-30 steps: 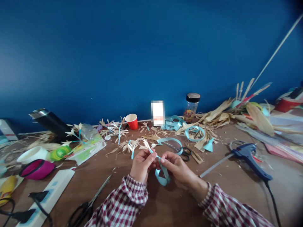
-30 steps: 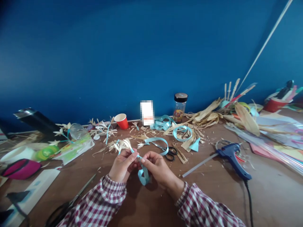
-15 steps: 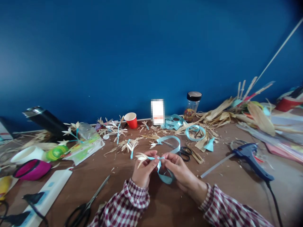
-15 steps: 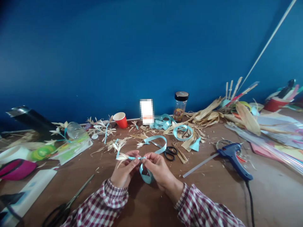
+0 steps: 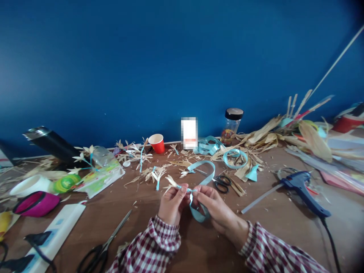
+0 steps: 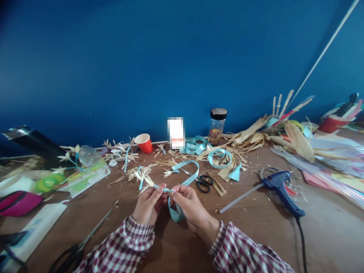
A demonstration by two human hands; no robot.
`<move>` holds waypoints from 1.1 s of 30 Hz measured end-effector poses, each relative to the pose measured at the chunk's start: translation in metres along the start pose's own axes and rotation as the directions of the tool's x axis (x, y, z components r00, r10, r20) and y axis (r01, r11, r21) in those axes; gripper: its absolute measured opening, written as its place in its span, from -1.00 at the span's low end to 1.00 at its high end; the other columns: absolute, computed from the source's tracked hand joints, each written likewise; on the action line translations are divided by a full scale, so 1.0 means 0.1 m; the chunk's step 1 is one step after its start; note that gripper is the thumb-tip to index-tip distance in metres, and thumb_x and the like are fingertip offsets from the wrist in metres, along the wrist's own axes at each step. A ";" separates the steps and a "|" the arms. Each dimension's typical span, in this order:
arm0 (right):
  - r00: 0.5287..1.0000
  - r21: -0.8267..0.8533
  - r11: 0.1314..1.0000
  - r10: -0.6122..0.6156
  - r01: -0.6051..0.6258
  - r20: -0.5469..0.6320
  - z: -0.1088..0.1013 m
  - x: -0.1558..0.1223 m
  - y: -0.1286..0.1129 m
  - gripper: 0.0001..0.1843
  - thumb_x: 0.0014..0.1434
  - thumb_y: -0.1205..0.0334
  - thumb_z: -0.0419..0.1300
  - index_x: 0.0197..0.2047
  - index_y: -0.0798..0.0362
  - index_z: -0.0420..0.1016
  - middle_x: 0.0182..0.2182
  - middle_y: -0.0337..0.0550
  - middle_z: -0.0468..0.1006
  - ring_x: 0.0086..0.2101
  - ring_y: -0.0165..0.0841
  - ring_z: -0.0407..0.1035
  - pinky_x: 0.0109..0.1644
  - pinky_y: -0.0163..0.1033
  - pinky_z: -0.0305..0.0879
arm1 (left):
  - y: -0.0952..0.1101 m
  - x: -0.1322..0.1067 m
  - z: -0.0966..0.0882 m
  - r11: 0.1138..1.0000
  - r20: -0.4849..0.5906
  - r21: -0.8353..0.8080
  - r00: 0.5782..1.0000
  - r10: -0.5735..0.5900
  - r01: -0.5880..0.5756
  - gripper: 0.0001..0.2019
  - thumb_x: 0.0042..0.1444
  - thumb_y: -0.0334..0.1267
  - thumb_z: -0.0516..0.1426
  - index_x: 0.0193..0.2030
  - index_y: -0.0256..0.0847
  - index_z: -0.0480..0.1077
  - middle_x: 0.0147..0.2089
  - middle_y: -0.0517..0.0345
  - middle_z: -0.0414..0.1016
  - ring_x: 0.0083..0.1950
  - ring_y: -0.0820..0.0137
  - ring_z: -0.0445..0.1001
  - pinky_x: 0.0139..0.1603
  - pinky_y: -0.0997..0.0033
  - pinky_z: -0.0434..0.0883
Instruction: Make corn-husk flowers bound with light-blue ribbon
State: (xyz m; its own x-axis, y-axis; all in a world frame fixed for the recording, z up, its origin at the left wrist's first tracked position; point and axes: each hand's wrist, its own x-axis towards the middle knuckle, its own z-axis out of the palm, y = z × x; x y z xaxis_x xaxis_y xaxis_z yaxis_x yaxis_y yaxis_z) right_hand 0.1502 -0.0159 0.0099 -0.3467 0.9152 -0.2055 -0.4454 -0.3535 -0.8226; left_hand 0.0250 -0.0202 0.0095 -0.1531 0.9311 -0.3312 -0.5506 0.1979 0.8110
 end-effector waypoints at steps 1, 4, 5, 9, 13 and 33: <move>1.000 -0.004 1.000 -0.006 0.005 -0.009 -0.01 0.00 0.01 -0.68 -0.02 0.06 0.27 -0.51 0.15 0.35 -0.68 -0.32 0.34 -0.68 -0.61 0.07 -0.65 -0.47 -0.06 | 0.01 -0.01 0.01 1.000 0.005 -0.009 1.000 -0.012 0.012 -0.62 -0.38 -0.17 0.38 -0.41 -0.34 0.45 -0.57 0.17 0.48 -0.58 0.54 0.40 -0.56 0.60 0.41; 0.999 -0.020 1.000 -0.013 0.012 -0.031 -0.03 0.01 0.03 -0.68 0.01 0.07 0.25 -0.54 0.16 0.35 -0.68 -0.32 0.34 -0.69 -0.62 0.06 -0.65 -0.46 -0.06 | 0.03 -0.02 0.02 0.999 0.003 -0.033 1.000 -0.026 0.026 -0.64 -0.38 -0.19 0.39 -0.43 -0.31 0.43 -0.56 0.18 0.49 -0.57 0.57 0.41 -0.56 0.63 0.42; 0.999 -0.018 1.000 -0.009 0.008 -0.032 -0.03 0.01 0.04 -0.68 0.02 0.09 0.25 -0.54 0.16 0.35 -0.68 -0.32 0.34 -0.69 -0.62 0.07 -0.65 -0.47 -0.06 | 0.03 -0.02 0.02 0.999 -0.008 -0.036 1.000 -0.027 0.027 -0.66 -0.38 -0.21 0.39 -0.45 -0.31 0.42 -0.57 0.20 0.48 -0.57 0.57 0.41 -0.57 0.65 0.42; 1.000 0.015 1.000 0.009 -0.009 -0.020 -0.03 0.00 0.02 -0.69 0.04 0.10 0.23 -0.53 0.17 0.35 -0.68 -0.31 0.35 -0.68 -0.62 0.08 -0.64 -0.47 -0.04 | 0.02 0.00 0.00 0.999 -0.030 -0.035 1.000 -0.010 0.009 -0.71 -0.35 -0.24 0.38 -0.49 -0.32 0.44 -0.60 0.28 0.42 -0.60 0.61 0.37 -0.59 0.68 0.40; 1.000 0.050 0.999 0.016 -0.015 -0.027 -0.01 0.00 0.00 -0.70 0.02 0.10 0.25 -0.50 0.17 0.36 -0.68 -0.31 0.37 -0.68 -0.62 0.10 -0.63 -0.48 -0.02 | 0.01 0.02 -0.03 0.998 0.009 -0.047 1.000 -0.027 0.028 -0.66 -0.34 -0.27 0.38 -0.35 -0.33 0.50 -0.54 0.23 0.46 -0.54 0.60 0.40 -0.53 0.66 0.44; 0.997 0.026 0.997 0.076 -0.077 0.014 -0.04 0.00 0.09 -0.70 0.07 0.03 0.20 -0.42 0.12 0.35 -0.61 -0.30 0.38 -0.64 -0.59 0.13 -0.57 -0.48 0.07 | -0.03 0.05 -0.06 0.999 0.004 -0.044 1.000 -0.001 0.001 -0.64 -0.30 -0.24 0.36 -0.29 -0.32 0.51 -0.56 0.26 0.41 -0.55 0.60 0.37 -0.54 0.66 0.40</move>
State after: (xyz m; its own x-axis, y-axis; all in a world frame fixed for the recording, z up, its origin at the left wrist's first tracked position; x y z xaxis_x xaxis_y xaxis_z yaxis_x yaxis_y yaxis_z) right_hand 0.1497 -0.0186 0.0005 -0.3911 0.8827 -0.2604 -0.4387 -0.4275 -0.7904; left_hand 0.0209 -0.0183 0.0028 -0.1495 0.9321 -0.3299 -0.5860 0.1852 0.7889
